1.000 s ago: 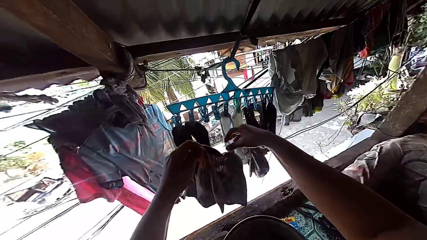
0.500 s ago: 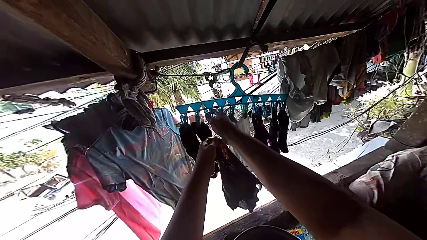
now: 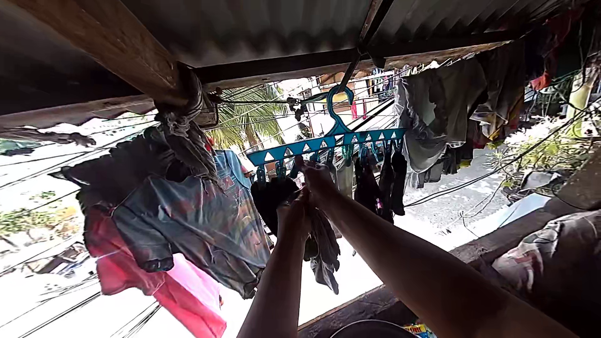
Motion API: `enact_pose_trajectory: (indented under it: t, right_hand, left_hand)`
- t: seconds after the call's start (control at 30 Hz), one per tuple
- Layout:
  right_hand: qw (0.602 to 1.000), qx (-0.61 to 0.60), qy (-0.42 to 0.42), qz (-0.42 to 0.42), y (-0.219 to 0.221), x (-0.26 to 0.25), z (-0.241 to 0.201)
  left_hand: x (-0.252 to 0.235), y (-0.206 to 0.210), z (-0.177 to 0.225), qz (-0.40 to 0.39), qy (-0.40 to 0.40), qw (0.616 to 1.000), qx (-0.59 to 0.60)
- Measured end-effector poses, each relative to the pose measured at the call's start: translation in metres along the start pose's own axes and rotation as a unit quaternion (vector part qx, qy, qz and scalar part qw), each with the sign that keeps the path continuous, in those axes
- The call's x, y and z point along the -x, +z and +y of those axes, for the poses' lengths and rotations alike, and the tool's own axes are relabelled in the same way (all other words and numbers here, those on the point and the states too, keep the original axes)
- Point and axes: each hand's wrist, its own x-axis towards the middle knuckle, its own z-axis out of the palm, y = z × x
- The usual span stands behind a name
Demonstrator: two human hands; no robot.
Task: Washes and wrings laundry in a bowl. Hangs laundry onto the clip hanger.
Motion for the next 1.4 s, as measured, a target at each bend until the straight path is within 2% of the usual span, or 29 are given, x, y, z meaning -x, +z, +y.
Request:
enact_pose_trajectory:
  t: [0.17, 0.33, 0.53, 0.7, 0.8, 0.87, 1.0, 1.07, 1.17, 1.23, 1.3, 1.4]
  right_hand:
    - [0.999, 0.031, 0.022, -0.034, -0.01, 0.001, -0.006]
    - [0.997, 0.055, 0.016, -0.046, -0.017, -0.005, 0.001]
    - [0.998, 0.005, -0.001, -0.055, -0.016, -0.008, 0.005]
    - [0.998, 0.018, -0.015, -0.063, -0.015, -0.012, 0.003]
    - [0.997, 0.049, -0.021, -0.063, -0.015, -0.008, 0.0]
    - [0.996, 0.059, -0.018, -0.062, -0.016, -0.008, 0.0]
    - [0.996, 0.062, -0.005, -0.057, -0.016, -0.005, -0.002]
    - [0.992, 0.109, 0.002, -0.062, -0.019, 0.0, -0.008]
    - [0.976, 0.206, -0.007, -0.072, -0.033, 0.003, -0.018]
    - [0.987, 0.16, -0.014, -0.02, -0.041, 0.006, -0.024]
    - [0.997, 0.054, 0.002, 0.053, -0.043, 0.008, -0.034]
    - [0.99, -0.09, 0.051, 0.096, -0.035, 0.01, -0.05]
  left_hand:
    - [0.0, 0.0, 0.005, 0.054, 0.001, 0.997, 0.047]
    - [0.0, 0.004, 0.013, 0.027, 0.005, 0.993, 0.113]
    - [-0.008, 0.006, 0.029, 0.017, -0.079, 0.98, 0.18]
    - [-0.009, 0.008, 0.033, 0.001, -0.069, 0.979, 0.194]
    - [-0.005, 0.008, 0.035, 0.001, -0.027, 0.991, 0.132]
    - [-0.002, 0.014, 0.034, 0.029, 0.015, 0.996, 0.086]
    - [0.001, 0.024, 0.032, 0.049, 0.054, 0.994, 0.078]
    - [0.002, 0.024, 0.031, 0.044, 0.06, 0.995, 0.06]
    - [0.003, 0.02, 0.026, 0.027, 0.116, 0.993, -0.015]
    - [0.0, 0.015, 0.021, 0.025, 0.148, 0.985, -0.082]
    - [-0.001, 0.01, 0.018, 0.019, 0.158, 0.974, -0.16]
    - [0.001, 0.011, 0.017, 0.013, 0.152, 0.967, -0.202]
